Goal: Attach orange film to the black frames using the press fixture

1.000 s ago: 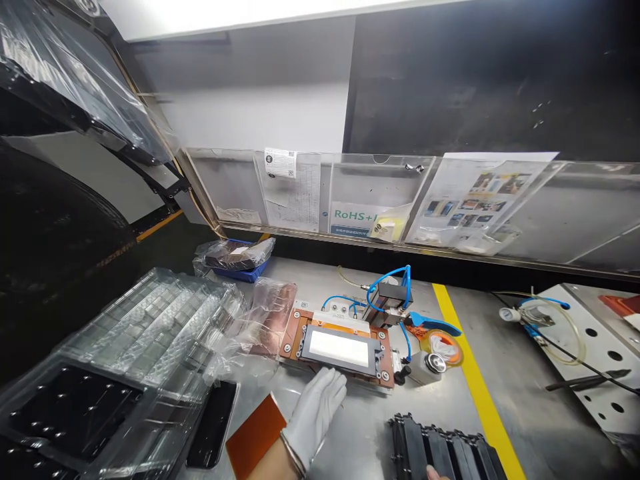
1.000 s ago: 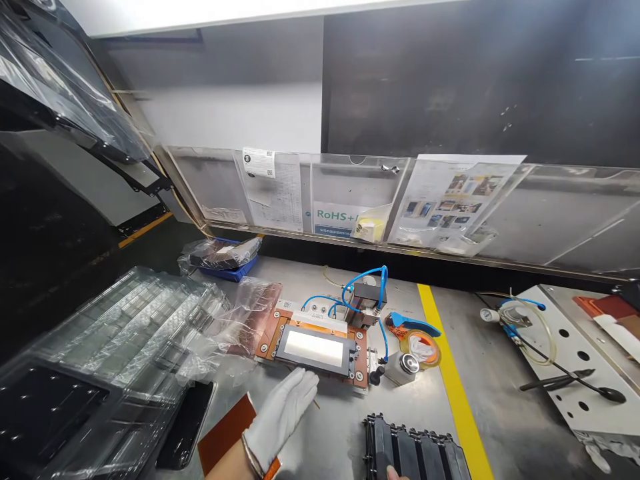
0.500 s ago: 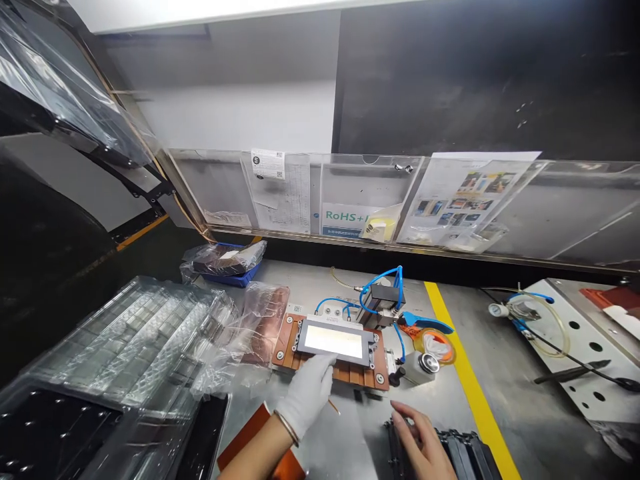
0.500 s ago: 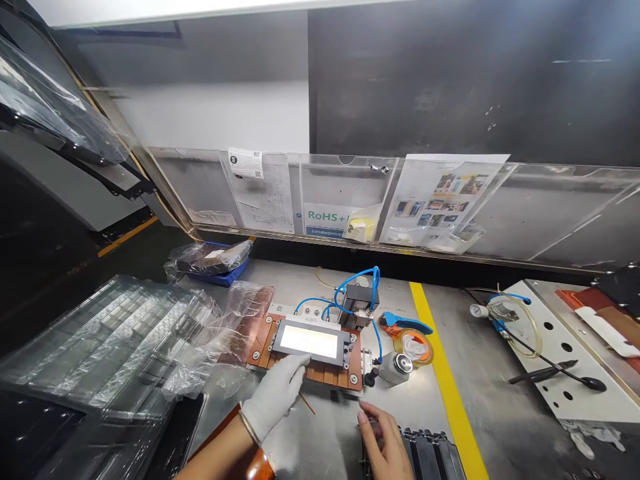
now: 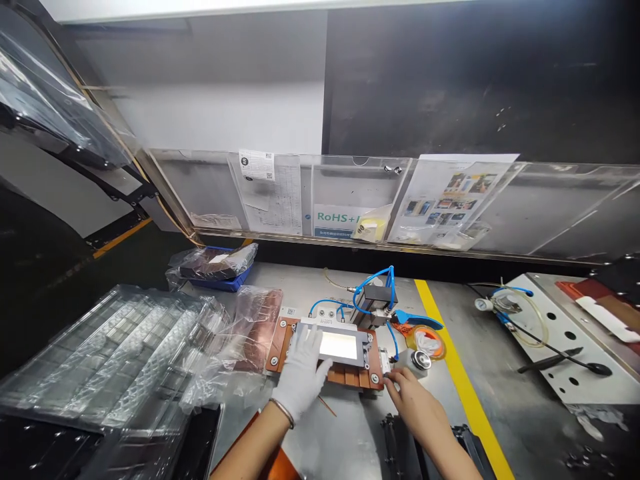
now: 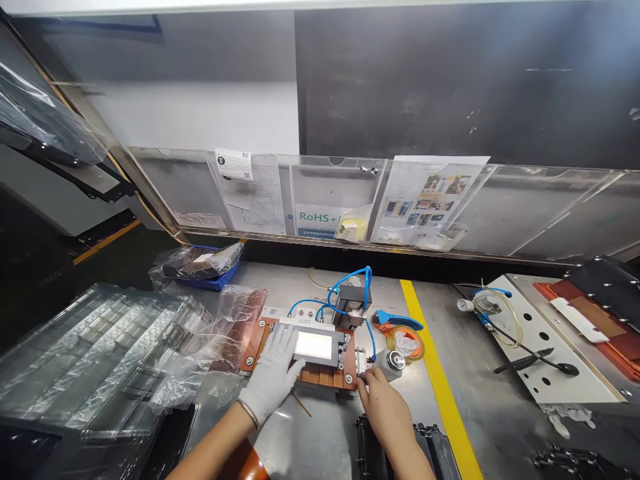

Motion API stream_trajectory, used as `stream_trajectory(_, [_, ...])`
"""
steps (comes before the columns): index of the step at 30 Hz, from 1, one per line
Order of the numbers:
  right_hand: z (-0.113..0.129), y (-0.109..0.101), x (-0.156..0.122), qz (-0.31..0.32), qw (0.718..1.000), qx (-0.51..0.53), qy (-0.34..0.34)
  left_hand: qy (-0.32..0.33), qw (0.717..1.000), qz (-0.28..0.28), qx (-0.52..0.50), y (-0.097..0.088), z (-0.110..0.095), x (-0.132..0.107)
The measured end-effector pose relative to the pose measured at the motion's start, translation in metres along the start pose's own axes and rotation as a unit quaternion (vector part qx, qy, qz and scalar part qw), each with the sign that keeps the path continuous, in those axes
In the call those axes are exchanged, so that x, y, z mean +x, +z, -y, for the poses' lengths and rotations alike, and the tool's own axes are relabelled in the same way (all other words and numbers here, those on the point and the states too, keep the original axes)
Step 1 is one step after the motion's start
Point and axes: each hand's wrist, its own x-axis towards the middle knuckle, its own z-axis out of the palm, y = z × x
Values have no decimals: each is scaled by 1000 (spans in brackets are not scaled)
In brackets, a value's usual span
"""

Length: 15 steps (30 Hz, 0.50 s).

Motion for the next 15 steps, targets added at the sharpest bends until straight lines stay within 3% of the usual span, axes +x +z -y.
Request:
stream_trajectory(3, [1, 1, -1, 1, 999, 49, 23, -125, 991, -33, 23, -25, 20, -4])
stream_trajectory(6, [4, 16, 8, 2, 990, 133, 57, -222, 975, 8, -11, -42, 36, -3])
stream_trajectory(12, [17, 56, 35, 30, 934, 314, 168, -261, 958, 77, -88, -32, 36, 16])
stream_trajectory(15, [20, 58, 22, 18, 897, 395, 197, -264, 955, 70, -116, -29, 31, 6])
